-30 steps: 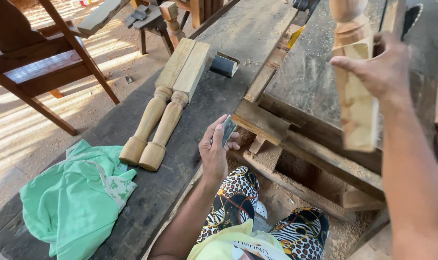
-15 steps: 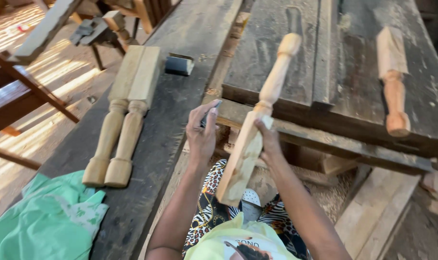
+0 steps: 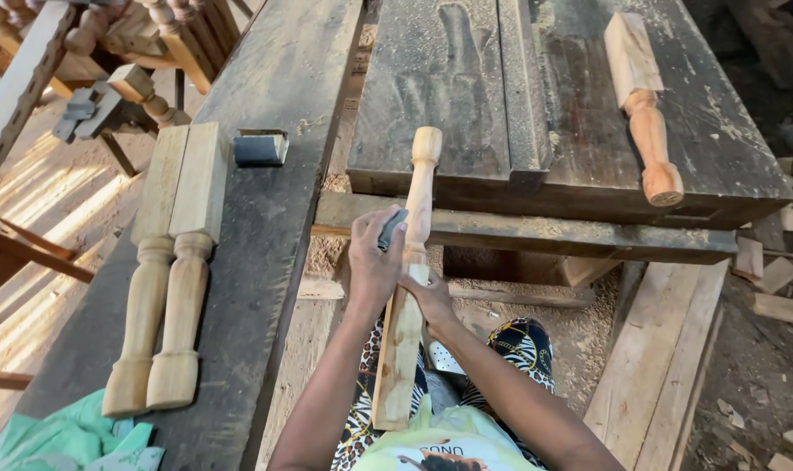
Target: Sanding carved wooden furniture legs with sandpaper at a workbench.
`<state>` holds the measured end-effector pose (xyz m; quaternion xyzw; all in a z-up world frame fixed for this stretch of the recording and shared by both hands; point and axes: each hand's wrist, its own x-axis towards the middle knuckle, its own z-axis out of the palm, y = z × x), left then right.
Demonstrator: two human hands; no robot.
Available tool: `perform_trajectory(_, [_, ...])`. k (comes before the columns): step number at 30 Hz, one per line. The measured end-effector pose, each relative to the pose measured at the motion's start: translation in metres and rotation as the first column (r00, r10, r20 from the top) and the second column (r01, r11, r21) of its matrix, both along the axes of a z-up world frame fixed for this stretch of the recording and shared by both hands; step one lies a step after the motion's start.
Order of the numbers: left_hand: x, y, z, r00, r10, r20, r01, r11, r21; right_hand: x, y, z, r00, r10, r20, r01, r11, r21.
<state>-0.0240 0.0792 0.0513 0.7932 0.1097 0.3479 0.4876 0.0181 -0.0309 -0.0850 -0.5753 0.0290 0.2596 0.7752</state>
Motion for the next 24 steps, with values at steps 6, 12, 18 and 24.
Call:
perform_trajectory(6, [0.038, -0.008, -0.043, 0.999, -0.031, 0.025, 0.024, 0.968, 0.249, 0.005, 0.015, 0.0, 0.995, 0.022, 0.096, 0.022, 0.901, -0.434])
perform_trajectory(12, [0.041, -0.01, -0.068, 1.0, -0.014, 0.003, 0.011, 0.905, 0.425, -0.026, 0.015, 0.02, 0.898, 0.108, 0.427, 0.092, 0.902, -0.422])
perform_trajectory(18, [0.058, -0.014, -0.066, 0.994, 0.027, -0.106, 0.031, 0.859, 0.511, -0.029, 0.012, 0.043, 0.931, 0.198, 0.307, -0.02, 0.867, -0.497])
perform_trajectory(24, [0.125, -0.005, -0.062, 0.998, 0.065, 0.013, -0.061, 0.82, 0.568, -0.028, 0.013, 0.044, 0.944, 0.204, 0.258, -0.001, 0.785, -0.619])
